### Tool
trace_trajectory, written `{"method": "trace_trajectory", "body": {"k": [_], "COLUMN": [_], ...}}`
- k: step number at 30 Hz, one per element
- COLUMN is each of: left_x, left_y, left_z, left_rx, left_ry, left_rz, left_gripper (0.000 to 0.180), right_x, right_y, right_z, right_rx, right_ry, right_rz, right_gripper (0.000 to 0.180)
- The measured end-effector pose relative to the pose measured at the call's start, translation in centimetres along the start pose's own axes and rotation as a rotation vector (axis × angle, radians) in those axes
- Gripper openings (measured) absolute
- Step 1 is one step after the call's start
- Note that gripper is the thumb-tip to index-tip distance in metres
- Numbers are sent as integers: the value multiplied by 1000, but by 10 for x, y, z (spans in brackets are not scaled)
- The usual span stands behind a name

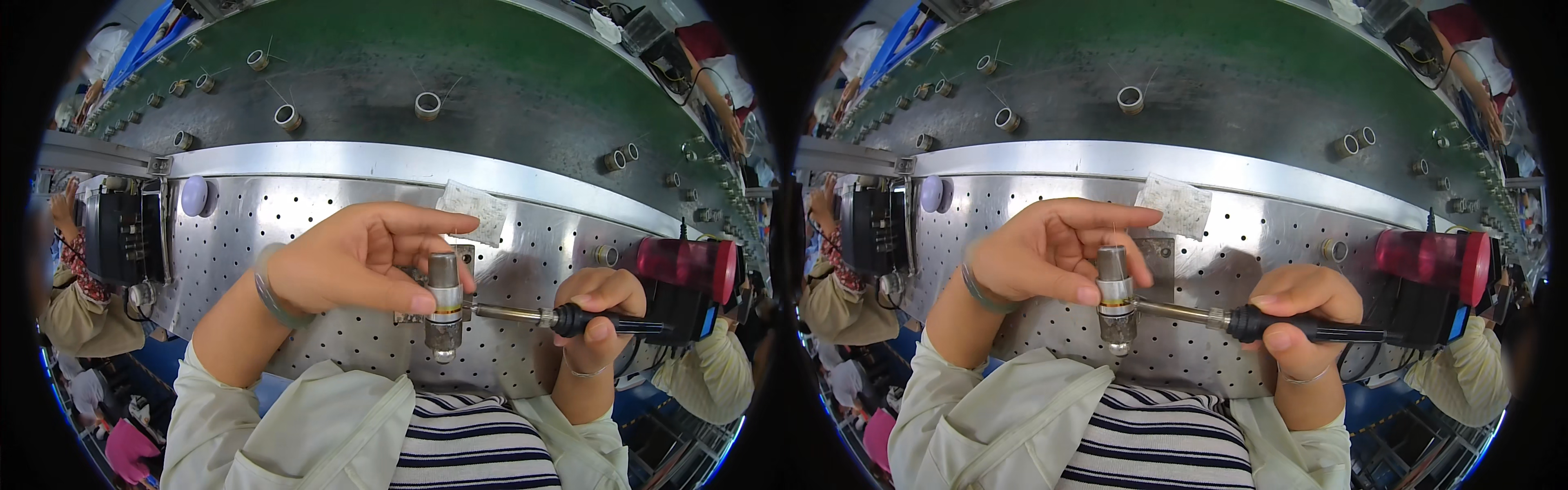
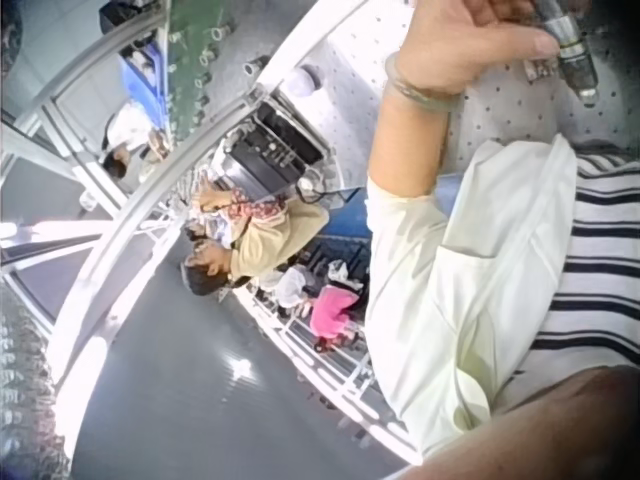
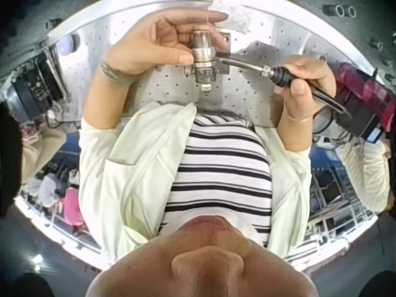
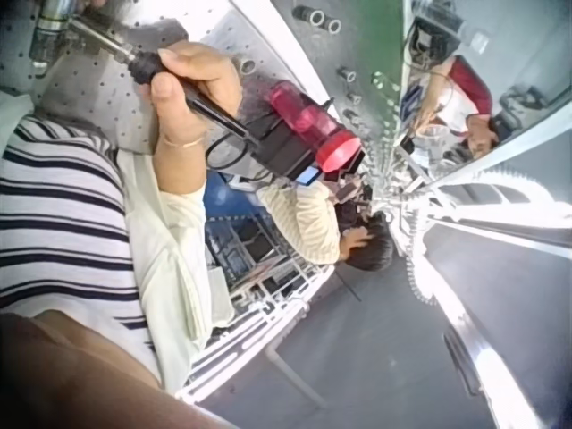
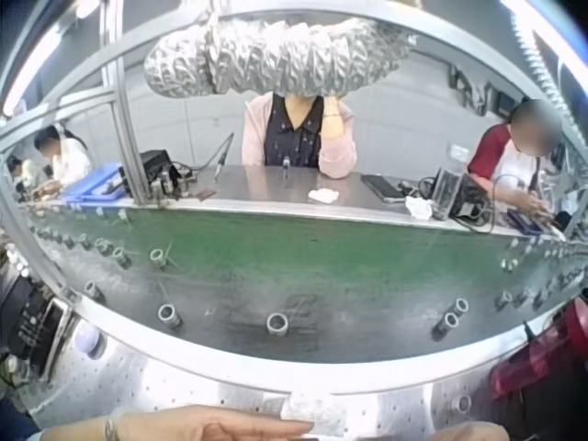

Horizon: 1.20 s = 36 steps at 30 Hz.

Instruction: The person uses a soldering iron to solder small cylindrical metal components held in a fixture. They repeatedly pick up components from a conveyor belt, apply solder, and place the finished items back on the belt.

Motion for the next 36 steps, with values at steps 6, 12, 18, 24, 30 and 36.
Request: {"method": "trace_trajectory", "body": {"k": [6,12,18,24,30,36], "left_x": [2,4,4,4,2,3], "left_y": [0,3,2,2,5,4], "left_z": [-2,-3,-3,-2,-2,-1], "left_rx": [-28,-8,-30,-24,-22,-23], "left_ry": [-10,-33,-46,-58,-51,-50], "left_rz": [-51,-6,-18,-38,-41,-37], "left_gripper": [76,75,75,77,77,76], "right_x": [1,2,1,1,2,2], "right_y": [-2,1,-1,1,0,0], "right_z": [-1,-1,1,2,2,0], "right_rx": [29,34,3,-8,-30,-51], "right_ry": [-9,-27,24,59,81,89], "right_rz": [-45,-19,-20,-3,-42,-69], "right_gripper": [20,19,20,21,22,23]}}
Point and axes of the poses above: each hand's wrist, its own z-axis towards the middle knuckle, its own x-axis out of the palm, y = z × x, the point moved 4 cm from there along z, towards the middle knuckle, and after that the axes turned 13 degrees about x, right-handed, at the moved point
